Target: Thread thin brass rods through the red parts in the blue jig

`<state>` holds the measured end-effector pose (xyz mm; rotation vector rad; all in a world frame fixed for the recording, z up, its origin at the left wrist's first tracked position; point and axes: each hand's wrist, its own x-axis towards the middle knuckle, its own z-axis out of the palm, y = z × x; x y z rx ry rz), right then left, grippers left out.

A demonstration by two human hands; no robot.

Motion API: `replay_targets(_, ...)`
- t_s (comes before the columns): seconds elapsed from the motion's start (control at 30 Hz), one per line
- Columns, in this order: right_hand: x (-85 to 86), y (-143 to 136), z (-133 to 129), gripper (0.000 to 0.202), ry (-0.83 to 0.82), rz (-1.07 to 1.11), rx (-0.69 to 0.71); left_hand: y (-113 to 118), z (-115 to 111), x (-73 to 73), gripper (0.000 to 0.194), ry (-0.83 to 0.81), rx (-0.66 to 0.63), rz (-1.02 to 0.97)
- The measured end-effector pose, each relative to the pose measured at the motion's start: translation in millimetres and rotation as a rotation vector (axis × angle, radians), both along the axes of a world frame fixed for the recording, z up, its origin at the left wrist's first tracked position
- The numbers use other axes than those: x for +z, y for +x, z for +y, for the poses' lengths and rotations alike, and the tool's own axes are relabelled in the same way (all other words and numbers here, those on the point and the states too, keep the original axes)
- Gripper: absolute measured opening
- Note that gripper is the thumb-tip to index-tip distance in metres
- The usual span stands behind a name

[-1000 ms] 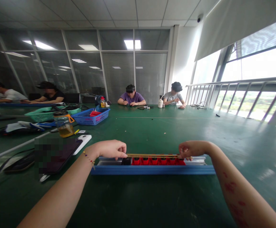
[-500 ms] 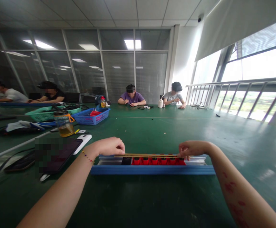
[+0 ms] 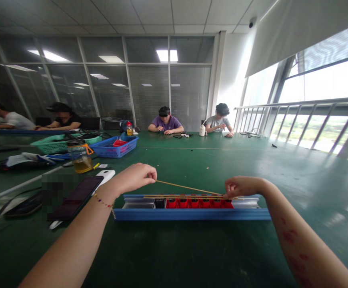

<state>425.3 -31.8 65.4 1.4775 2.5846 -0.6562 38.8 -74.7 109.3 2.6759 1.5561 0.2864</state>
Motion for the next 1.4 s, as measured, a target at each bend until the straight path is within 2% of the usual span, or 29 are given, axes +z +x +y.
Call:
replay_targets(0.17,0.0,1,0,0.054,-0.027,-0.007,-0.008,-10,-6,14.9,0.026,0.315,0.123,-0.046)
replay_targets(0.27,1.7,1,0,0.052,-0.021,-0.003,-0.011,-22,0,16.8,0.024,0.370,0.174,-0.075)
replay_targets(0.33,3.1,1,-1,0.050,-0.012,0.002,-0.004,-29,9,12.9,0.023,0.356,0.202,-0.091)
replay_targets(0.43,5.2,2,-2,0.046,-0.017,0.014,0.029,-34,27,-0.4,0.023,0.278,0.205,-0.103)
replay_targets(0.6,8.2,5,-4,0.034,-0.030,0.036,0.065,-29,52,-30.9,0.018,0.124,0.182,-0.074)
replay_targets(0.77,10.3,5,-6,0.027,-0.037,0.036,0.063,-20,63,-61.5,0.015,0.005,0.173,-0.044)
replay_targets(1.0,14.5,4,-11,0.022,0.023,0.055,0.075,-9,78,-102.2,0.013,-0.028,0.161,-0.064)
replay_targets(1.17,23.1,3,-19,0.022,0.029,0.152,0.042,-9,85,-115.0,0.013,-0.066,0.127,-0.065)
replay_targets(1.3,33.8,-4,-26,0.034,0.027,0.224,0.038,-11,87,-116.7,0.015,-0.085,0.098,-0.081)
replay_targets(1.4,41.5,-7,-30,0.042,0.100,0.298,0.040,-12,87,-117.0,0.015,-0.092,0.085,-0.096)
